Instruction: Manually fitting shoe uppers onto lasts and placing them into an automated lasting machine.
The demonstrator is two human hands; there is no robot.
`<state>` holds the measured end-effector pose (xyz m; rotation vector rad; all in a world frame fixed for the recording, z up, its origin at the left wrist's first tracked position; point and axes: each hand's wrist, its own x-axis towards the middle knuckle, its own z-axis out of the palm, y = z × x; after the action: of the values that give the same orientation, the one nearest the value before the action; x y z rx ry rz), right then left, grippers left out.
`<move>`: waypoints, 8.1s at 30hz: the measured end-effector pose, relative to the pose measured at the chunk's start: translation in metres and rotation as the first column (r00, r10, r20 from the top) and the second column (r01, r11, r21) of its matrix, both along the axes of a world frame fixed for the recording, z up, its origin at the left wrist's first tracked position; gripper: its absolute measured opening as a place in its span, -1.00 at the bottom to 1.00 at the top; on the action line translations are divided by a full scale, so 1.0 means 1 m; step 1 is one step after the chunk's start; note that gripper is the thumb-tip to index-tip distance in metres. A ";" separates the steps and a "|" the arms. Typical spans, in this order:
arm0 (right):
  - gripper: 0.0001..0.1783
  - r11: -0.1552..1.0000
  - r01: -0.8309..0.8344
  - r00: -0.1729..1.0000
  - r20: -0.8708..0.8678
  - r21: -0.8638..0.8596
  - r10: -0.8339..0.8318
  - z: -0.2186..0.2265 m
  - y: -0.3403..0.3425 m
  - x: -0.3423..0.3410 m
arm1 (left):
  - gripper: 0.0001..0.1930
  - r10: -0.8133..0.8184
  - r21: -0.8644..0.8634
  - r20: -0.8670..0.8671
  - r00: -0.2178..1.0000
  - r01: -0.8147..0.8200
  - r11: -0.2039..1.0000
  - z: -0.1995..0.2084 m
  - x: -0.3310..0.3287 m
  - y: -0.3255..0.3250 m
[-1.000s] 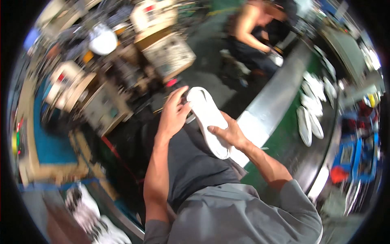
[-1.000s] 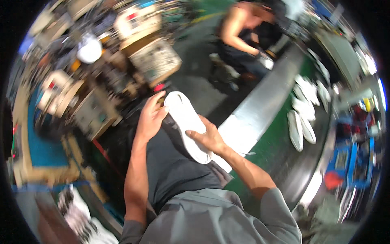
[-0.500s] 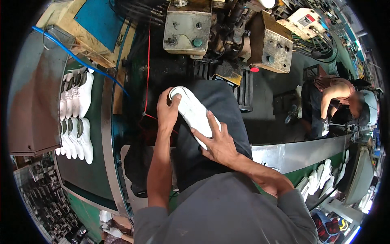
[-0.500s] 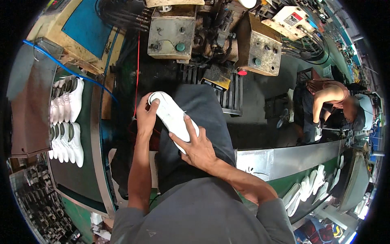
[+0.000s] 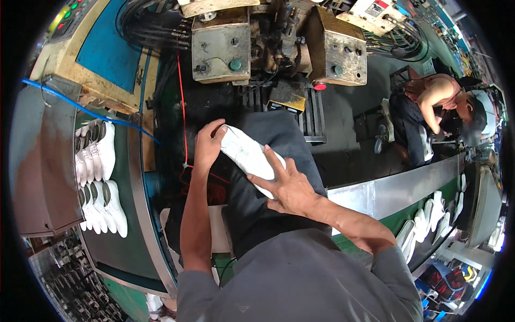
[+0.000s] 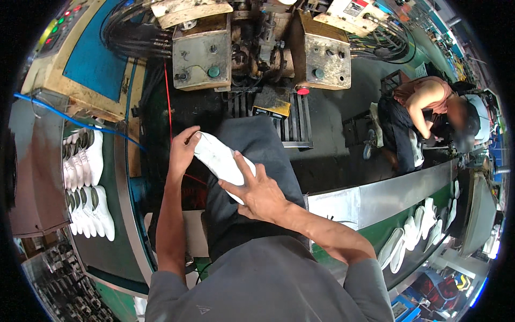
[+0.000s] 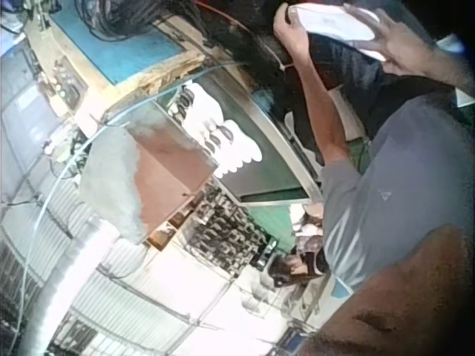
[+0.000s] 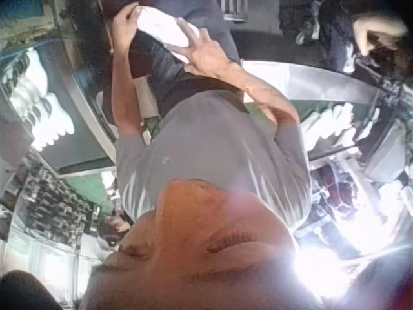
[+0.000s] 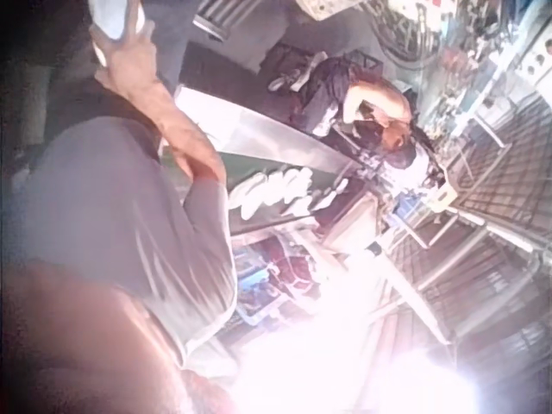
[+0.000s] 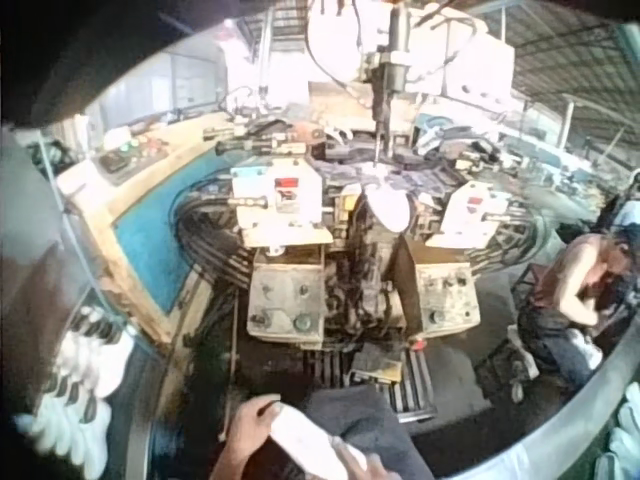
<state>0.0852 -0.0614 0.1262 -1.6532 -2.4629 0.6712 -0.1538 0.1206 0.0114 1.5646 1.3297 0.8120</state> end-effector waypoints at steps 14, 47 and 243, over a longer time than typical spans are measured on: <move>-0.07 0.998 0.056 0.997 -0.059 -0.015 -0.057 -0.011 0.014 0.013 | -0.73 0.119 0.171 -0.183 0.976 -0.088 0.981 0.001 0.018 -0.001; -0.17 0.920 0.372 0.876 -0.281 -0.123 -0.392 -0.001 0.000 0.055 | -0.66 -0.257 -0.045 -0.070 0.964 0.254 0.966 -0.001 0.070 0.082; -0.73 0.790 0.610 0.773 -0.265 0.064 -0.576 -0.137 0.070 0.075 | -0.76 -0.204 0.243 -0.022 0.979 0.203 0.949 -0.002 0.154 0.088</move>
<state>0.1606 0.0088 -0.0112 -2.0027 -1.6280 0.5306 0.0005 0.2088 0.0092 1.8581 1.0733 0.8717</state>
